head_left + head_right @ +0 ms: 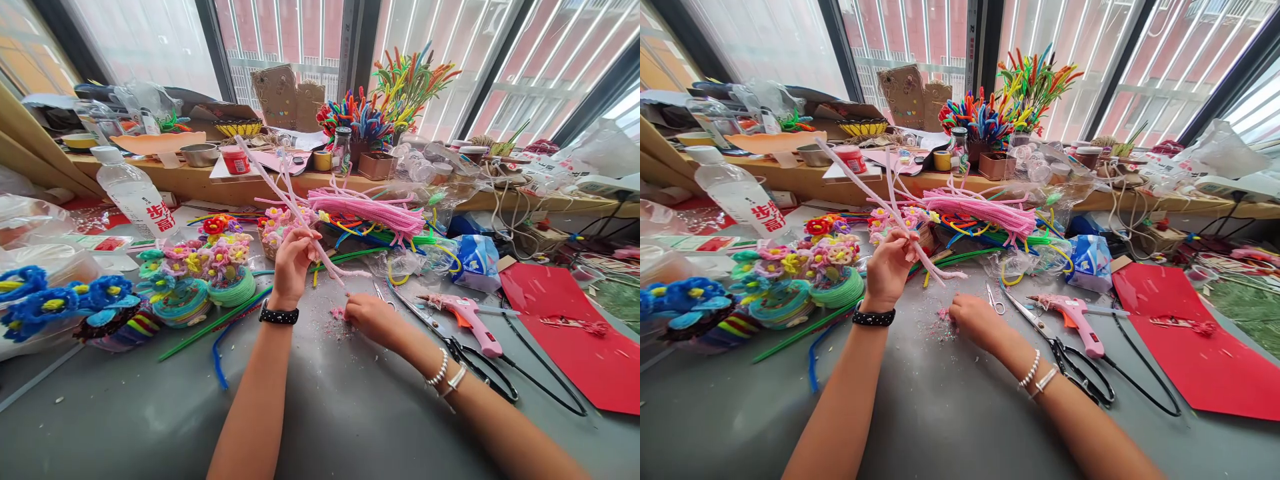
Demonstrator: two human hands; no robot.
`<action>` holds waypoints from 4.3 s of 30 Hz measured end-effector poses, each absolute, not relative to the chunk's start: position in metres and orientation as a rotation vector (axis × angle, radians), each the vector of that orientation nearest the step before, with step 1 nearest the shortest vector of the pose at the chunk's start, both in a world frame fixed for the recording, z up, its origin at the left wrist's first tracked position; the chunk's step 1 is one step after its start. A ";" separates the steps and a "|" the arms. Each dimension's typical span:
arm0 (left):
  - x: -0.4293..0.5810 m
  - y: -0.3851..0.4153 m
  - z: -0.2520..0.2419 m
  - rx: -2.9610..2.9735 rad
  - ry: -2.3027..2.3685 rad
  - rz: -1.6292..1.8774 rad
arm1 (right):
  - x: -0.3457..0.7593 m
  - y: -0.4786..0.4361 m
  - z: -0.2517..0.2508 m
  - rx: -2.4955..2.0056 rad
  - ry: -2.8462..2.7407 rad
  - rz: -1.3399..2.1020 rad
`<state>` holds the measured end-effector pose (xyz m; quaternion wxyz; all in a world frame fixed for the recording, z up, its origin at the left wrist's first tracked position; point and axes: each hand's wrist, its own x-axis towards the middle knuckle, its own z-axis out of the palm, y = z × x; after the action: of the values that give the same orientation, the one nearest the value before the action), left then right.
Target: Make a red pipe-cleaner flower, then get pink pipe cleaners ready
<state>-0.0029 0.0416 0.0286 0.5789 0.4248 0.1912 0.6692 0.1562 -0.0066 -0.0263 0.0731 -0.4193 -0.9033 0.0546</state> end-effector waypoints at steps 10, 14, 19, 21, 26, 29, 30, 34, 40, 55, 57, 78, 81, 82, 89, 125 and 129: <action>-0.001 0.040 0.029 0.986 0.457 1.557 | 0.169 -0.024 -0.024 -1.510 -2.488 0.340; -0.001 0.040 0.029 0.991 0.458 1.555 | 0.158 -0.031 -0.022 -1.479 -2.523 0.409; -0.001 0.040 0.029 1.009 0.456 1.560 | 0.152 -0.008 -0.014 -1.541 -2.324 0.367; 0.000 0.040 0.029 1.013 0.462 1.558 | 0.149 0.005 -0.014 -1.519 -2.339 0.297; 0.000 0.040 0.030 1.023 0.475 1.559 | 0.140 0.014 -0.021 -1.386 -2.574 0.312; 0.000 0.040 0.030 1.011 0.469 1.557 | 0.143 0.005 -0.019 -1.283 -2.686 0.367; 0.000 0.040 0.030 1.010 0.467 1.557 | 0.146 0.003 -0.017 -1.253 -2.719 0.395; 0.000 0.040 0.030 1.017 0.470 1.557 | 0.159 0.008 -0.010 -1.367 -2.542 0.397; 0.000 0.041 0.028 1.022 0.457 1.559 | 0.162 0.028 -0.022 -1.525 -2.405 0.326; 0.000 0.041 0.028 1.024 0.461 1.553 | 0.169 -0.016 -0.020 -1.340 -2.434 0.531; 0.001 0.040 0.028 1.017 0.459 1.553 | 0.172 -0.017 -0.021 -1.492 -2.328 0.481; 0.001 0.040 0.028 1.037 0.462 1.557 | 0.137 0.003 -0.022 -1.260 -2.561 0.431; 0.001 0.040 0.028 1.032 0.471 1.549 | 0.143 0.001 -0.022 -1.184 -2.659 0.452; 0.001 0.040 0.028 1.031 0.472 1.545 | 0.146 -0.001 -0.022 -1.169 -2.676 0.465; 0.001 0.041 0.029 1.016 0.455 1.545 | 0.161 -0.015 -0.009 -1.100 -2.670 0.584; 0.001 0.041 0.027 1.045 0.460 1.529 | 0.162 -0.027 -0.002 -1.184 -3.003 0.173; 0.002 0.041 0.027 1.039 0.445 1.534 | 0.161 -0.035 0.003 -1.221 -2.953 0.260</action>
<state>0.0017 0.0407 0.0270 0.5793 0.4445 0.1905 0.6561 0.1608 -0.0348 0.0026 -0.0322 -0.3805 -0.9206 0.0810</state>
